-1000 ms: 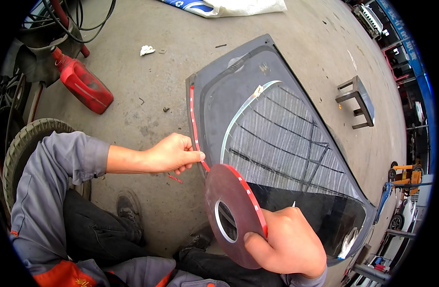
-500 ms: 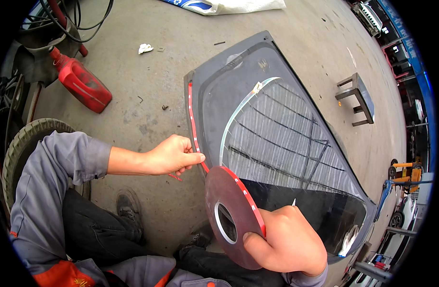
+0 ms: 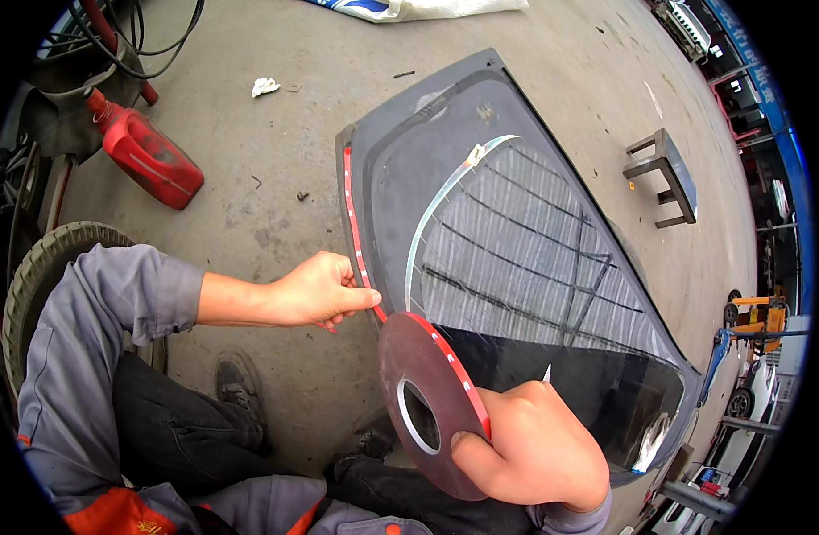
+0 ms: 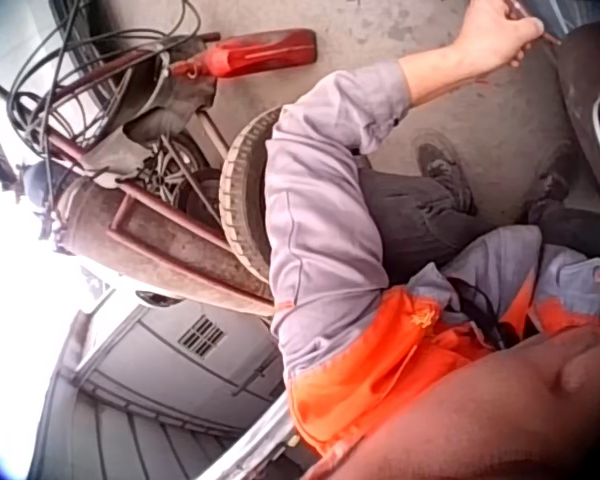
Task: The person uses a utility knife to cut a strip of red tape and applies it along the edge of a car door. They then smooth the tape down with their fingers.
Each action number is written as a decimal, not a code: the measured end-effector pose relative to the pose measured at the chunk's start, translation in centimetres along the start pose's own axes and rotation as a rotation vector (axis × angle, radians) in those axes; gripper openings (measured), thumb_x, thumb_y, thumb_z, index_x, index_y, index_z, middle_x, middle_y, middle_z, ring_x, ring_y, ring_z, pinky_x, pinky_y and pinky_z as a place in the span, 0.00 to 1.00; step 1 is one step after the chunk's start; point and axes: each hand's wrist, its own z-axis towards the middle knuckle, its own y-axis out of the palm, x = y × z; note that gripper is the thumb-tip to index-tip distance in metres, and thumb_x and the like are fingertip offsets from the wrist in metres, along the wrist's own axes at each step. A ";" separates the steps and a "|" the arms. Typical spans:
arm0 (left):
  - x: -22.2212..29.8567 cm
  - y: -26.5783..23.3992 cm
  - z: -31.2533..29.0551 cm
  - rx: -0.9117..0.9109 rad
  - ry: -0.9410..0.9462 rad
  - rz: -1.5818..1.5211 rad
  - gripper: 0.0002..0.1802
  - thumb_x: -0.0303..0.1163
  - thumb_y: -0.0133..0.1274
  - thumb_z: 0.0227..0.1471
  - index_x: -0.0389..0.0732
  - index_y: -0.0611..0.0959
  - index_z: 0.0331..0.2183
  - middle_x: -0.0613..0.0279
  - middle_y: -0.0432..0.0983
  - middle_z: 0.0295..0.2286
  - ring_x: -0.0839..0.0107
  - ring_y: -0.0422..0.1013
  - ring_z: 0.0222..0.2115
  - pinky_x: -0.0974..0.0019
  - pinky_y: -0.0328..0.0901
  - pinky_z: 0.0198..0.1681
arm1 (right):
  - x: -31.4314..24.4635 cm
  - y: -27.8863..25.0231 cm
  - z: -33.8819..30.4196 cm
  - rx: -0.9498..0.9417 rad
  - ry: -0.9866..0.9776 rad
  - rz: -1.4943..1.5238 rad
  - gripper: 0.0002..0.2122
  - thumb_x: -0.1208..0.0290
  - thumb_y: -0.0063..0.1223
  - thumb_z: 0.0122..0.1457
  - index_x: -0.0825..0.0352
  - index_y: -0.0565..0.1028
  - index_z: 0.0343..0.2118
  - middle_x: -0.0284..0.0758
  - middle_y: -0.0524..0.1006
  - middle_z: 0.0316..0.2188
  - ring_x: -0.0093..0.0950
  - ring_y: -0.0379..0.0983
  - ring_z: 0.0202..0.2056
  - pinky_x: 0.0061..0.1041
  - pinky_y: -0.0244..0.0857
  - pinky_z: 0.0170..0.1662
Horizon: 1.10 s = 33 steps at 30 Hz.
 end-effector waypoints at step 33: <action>-1.2 1.8 -0.3 0.043 0.092 -0.017 0.18 0.43 0.55 0.56 0.37 0.81 0.27 0.67 0.73 0.18 0.81 0.66 0.17 0.73 0.63 0.18 | 0.6 0.0 0.1 0.001 0.028 0.007 0.11 0.70 0.49 0.46 0.75 0.72 0.28 0.46 0.70 0.12 0.46 0.68 0.15 0.37 0.65 0.22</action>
